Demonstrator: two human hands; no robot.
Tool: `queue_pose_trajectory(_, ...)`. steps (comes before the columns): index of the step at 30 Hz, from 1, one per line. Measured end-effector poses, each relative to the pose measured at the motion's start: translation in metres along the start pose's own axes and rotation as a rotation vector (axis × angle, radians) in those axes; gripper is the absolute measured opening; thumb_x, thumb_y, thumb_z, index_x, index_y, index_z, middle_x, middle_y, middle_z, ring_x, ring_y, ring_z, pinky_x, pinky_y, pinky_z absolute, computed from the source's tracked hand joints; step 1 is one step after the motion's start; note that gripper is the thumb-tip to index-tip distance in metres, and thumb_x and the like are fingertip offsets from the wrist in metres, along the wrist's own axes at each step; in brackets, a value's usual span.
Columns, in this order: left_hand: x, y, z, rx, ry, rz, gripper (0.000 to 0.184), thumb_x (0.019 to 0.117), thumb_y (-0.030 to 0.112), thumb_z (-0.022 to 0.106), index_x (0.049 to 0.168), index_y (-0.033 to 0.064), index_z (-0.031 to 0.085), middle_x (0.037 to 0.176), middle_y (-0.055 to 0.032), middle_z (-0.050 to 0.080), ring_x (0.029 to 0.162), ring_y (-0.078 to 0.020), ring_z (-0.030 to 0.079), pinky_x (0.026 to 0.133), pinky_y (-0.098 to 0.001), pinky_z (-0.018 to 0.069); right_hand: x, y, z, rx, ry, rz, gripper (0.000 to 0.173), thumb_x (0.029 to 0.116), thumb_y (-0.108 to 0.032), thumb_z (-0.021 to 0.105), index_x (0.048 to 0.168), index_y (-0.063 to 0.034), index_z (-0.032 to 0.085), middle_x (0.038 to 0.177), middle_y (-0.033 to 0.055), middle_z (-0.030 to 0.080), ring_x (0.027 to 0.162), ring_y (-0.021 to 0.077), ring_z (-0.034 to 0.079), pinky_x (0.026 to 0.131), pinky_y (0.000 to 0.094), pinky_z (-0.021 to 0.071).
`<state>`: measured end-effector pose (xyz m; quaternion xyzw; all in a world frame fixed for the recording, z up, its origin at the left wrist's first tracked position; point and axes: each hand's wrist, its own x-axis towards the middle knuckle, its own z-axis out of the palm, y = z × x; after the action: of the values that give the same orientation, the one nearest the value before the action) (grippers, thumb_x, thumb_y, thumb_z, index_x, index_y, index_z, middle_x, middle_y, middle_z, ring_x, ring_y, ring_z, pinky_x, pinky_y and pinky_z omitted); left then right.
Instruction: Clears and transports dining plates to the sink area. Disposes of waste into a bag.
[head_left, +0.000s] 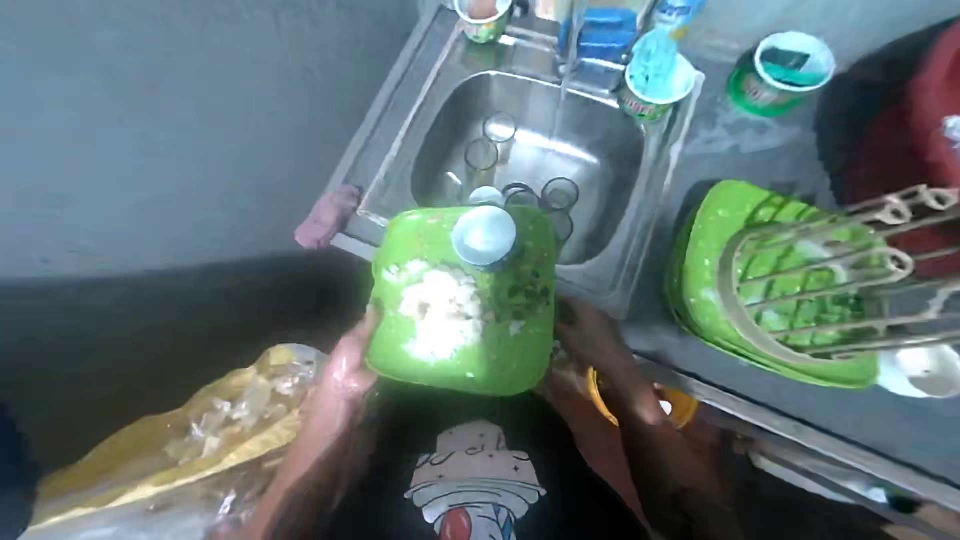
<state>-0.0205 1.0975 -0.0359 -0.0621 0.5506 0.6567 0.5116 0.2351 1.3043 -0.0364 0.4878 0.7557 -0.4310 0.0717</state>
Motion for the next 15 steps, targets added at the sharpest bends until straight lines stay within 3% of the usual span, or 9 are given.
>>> queue_pose_trajectory(3, 0.004, -0.008, -0.002, 0.023, 0.062, 0.004, 0.046, 0.1126, 0.037, 0.028, 0.133, 0.0050, 0.055, 0.106, -0.0115, 0.073, 0.095, -0.0206, 0.073, 0.082, -0.0393, 0.0626, -0.014, -0.021, -0.011, -0.186, 0.384, -0.182, 0.042, 0.1010, -0.015, 0.060, 0.139, 0.0031, 0.058, 0.130, 0.0315, 0.060, 0.117, 0.0504, 0.061, 0.093, 0.0668, 0.0500)
queue_pose_trajectory(5, 0.002, -0.012, -0.006, 0.012, 0.064, 0.001, 0.046, 0.1124, 0.036, 0.030, 0.133, 0.0048, 0.055, 0.107, -0.0115, 0.073, 0.096, -0.0207, 0.073, 0.083, -0.0401, 0.0627, -0.017, -0.044, -0.012, -0.288, 0.543, -0.491, 0.046, 0.0944, -0.008, 0.062, 0.138, 0.0047, 0.057, 0.134, 0.0299, 0.059, 0.122, 0.0495, 0.058, 0.097, 0.0644, 0.0484)
queue_pose_trajectory(7, 0.001, -0.010, -0.011, -0.010, 0.034, 0.007, 0.045, 0.1126, 0.036, 0.028, 0.131, 0.0051, 0.057, 0.105, -0.0115, 0.074, 0.094, -0.0208, 0.074, 0.082, -0.0404, 0.0635, -0.008, -0.070, -0.009, -0.388, 0.408, -0.736, 0.051, 0.0850, -0.002, 0.071, 0.135, 0.0018, 0.061, 0.139, 0.0275, 0.058, 0.124, 0.0513, 0.054, 0.097, 0.0683, 0.0439)
queue_pose_trajectory(8, 0.002, -0.008, -0.014, -0.011, 0.007, 0.014, 0.046, 0.1127, 0.036, 0.027, 0.131, 0.0057, 0.057, 0.105, -0.0113, 0.074, 0.095, -0.0207, 0.074, 0.081, -0.0403, 0.0635, 0.000, -0.081, -0.007, -0.448, 0.328, -0.772, 0.046, 0.0814, -0.001, 0.076, 0.127, -0.0011, 0.068, 0.134, 0.0254, 0.062, 0.121, 0.0507, 0.056, 0.094, 0.0681, 0.0449)
queue_pose_trajectory(10, 0.004, -0.002, -0.020, -0.004, -0.040, 0.025, 0.047, 0.1128, 0.036, 0.025, 0.131, 0.0060, 0.056, 0.107, -0.0115, 0.074, 0.096, -0.0203, 0.074, 0.082, -0.0398, 0.0635, 0.018, -0.093, 0.000, -0.530, 0.237, -0.771, 0.029, 0.0831, -0.002, 0.076, 0.112, -0.0054, 0.074, 0.118, 0.0210, 0.067, 0.113, 0.0471, 0.060, 0.086, 0.0628, 0.0497)
queue_pose_trajectory(12, 0.006, 0.002, -0.023, 0.019, -0.031, 0.036, 0.046, 0.1130, 0.036, 0.026, 0.132, 0.0059, 0.056, 0.106, -0.0105, 0.074, 0.095, -0.0192, 0.074, 0.082, -0.0387, 0.0636, 0.031, -0.094, 0.005, -0.470, 0.185, -0.759, 0.019, 0.0902, -0.004, 0.072, 0.109, -0.0049, 0.074, 0.114, 0.0197, 0.068, 0.112, 0.0453, 0.062, 0.084, 0.0606, 0.0540)
queue_pose_trajectory(15, 0.014, 0.004, -0.034, -0.043, -0.103, 0.038, 0.047, 0.1129, 0.036, 0.025, 0.133, 0.0061, 0.055, 0.109, -0.0106, 0.074, 0.099, -0.0198, 0.074, 0.085, -0.0397, 0.0632, 0.045, -0.091, 0.001, -0.345, 0.212, -0.796, 0.015, 0.0939, -0.006, 0.070, 0.107, 0.0000, 0.074, 0.112, 0.0210, 0.069, 0.109, 0.0445, 0.064, 0.086, 0.0589, 0.0554)
